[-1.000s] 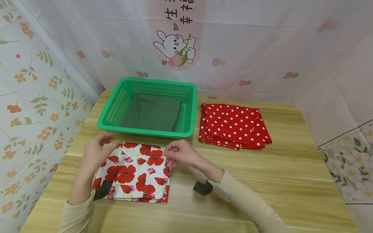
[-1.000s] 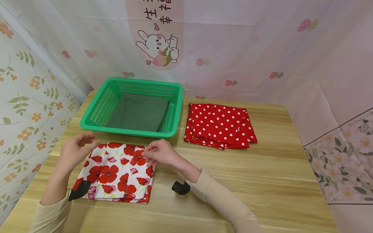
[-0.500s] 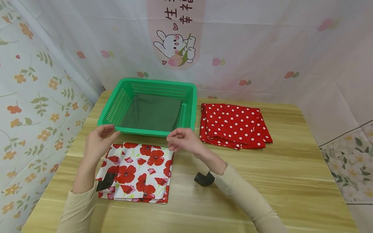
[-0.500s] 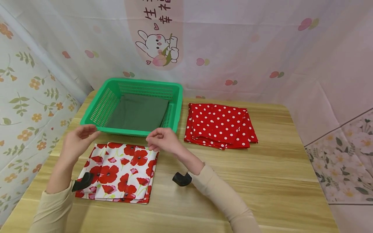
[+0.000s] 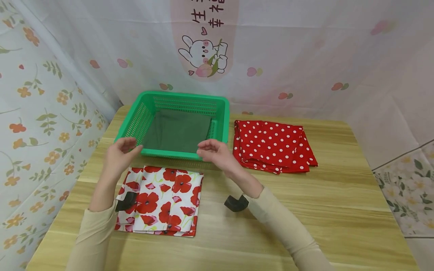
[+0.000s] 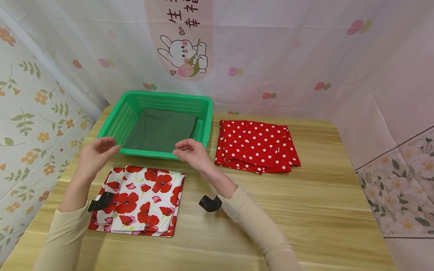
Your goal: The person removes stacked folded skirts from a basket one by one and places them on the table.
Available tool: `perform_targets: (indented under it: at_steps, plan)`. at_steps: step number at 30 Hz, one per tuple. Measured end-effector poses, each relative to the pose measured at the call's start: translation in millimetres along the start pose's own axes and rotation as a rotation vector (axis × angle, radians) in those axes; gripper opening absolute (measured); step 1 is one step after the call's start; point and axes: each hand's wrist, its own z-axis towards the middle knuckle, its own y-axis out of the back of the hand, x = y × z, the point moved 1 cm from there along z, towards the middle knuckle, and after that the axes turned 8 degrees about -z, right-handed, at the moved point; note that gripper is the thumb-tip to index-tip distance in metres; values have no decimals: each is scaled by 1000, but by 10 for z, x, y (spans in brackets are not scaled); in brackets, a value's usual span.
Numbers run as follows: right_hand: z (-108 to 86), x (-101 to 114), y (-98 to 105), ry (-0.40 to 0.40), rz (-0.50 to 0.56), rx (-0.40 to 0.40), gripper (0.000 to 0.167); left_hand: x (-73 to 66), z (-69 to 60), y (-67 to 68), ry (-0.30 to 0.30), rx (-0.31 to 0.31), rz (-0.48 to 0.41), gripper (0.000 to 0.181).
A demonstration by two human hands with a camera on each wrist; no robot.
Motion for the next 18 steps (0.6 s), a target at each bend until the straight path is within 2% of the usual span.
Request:
perform_targets:
  at_steps: [7,13,18]
  plan:
    - [100,24,5,-32,5,-59,37,-32,195,1,27,13,-1,49]
    - [219,54,-11,-35,-26,-69,39,-53,360,46,21,16,15,45]
    - [337,112,-43,-77,-44,-91,48,-117,503,71,84,61,25,47]
